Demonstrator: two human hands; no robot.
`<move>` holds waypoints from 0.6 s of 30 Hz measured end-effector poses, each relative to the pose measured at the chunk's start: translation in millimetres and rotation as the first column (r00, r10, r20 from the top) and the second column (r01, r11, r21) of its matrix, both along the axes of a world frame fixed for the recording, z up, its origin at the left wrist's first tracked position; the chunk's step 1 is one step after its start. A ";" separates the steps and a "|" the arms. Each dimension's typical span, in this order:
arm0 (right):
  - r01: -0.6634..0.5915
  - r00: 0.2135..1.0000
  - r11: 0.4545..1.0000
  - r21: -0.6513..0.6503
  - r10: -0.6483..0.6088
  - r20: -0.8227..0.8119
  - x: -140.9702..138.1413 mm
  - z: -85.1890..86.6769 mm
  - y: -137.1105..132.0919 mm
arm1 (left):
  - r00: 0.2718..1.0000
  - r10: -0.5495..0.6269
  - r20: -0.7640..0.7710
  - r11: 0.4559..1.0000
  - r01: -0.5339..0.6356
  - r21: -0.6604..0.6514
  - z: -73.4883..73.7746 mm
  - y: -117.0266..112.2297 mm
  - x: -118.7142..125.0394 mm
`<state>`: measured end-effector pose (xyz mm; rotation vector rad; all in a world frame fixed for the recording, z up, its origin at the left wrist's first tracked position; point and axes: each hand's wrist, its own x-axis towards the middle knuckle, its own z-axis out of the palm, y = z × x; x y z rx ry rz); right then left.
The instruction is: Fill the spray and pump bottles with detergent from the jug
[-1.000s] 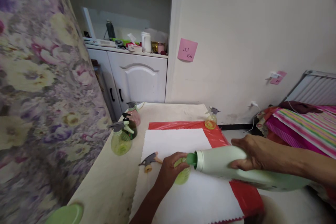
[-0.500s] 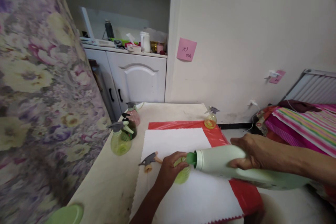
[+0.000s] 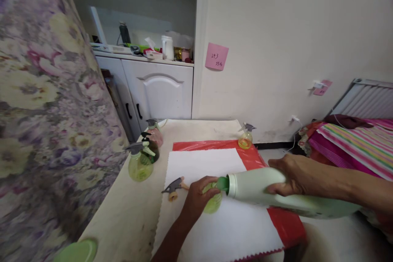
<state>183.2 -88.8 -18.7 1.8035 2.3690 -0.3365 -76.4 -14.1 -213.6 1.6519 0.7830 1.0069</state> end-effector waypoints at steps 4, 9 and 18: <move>-0.010 1.000 1.000 0.015 0.010 0.017 2.3 -4.1 2.0 | 1.000 0.003 -0.005 1.000 -0.003 0.002 -0.9 1.2 -0.6; -0.022 1.000 0.999 0.025 0.022 0.016 5.3 -6.7 2.8 | 1.000 0.009 0.011 1.000 -0.009 0.000 -3.3 2.0 0.1; -0.008 1.000 1.000 0.015 0.007 0.019 3.9 -5.2 1.0 | 1.000 0.017 0.004 1.000 -0.017 0.004 -4.6 1.9 0.4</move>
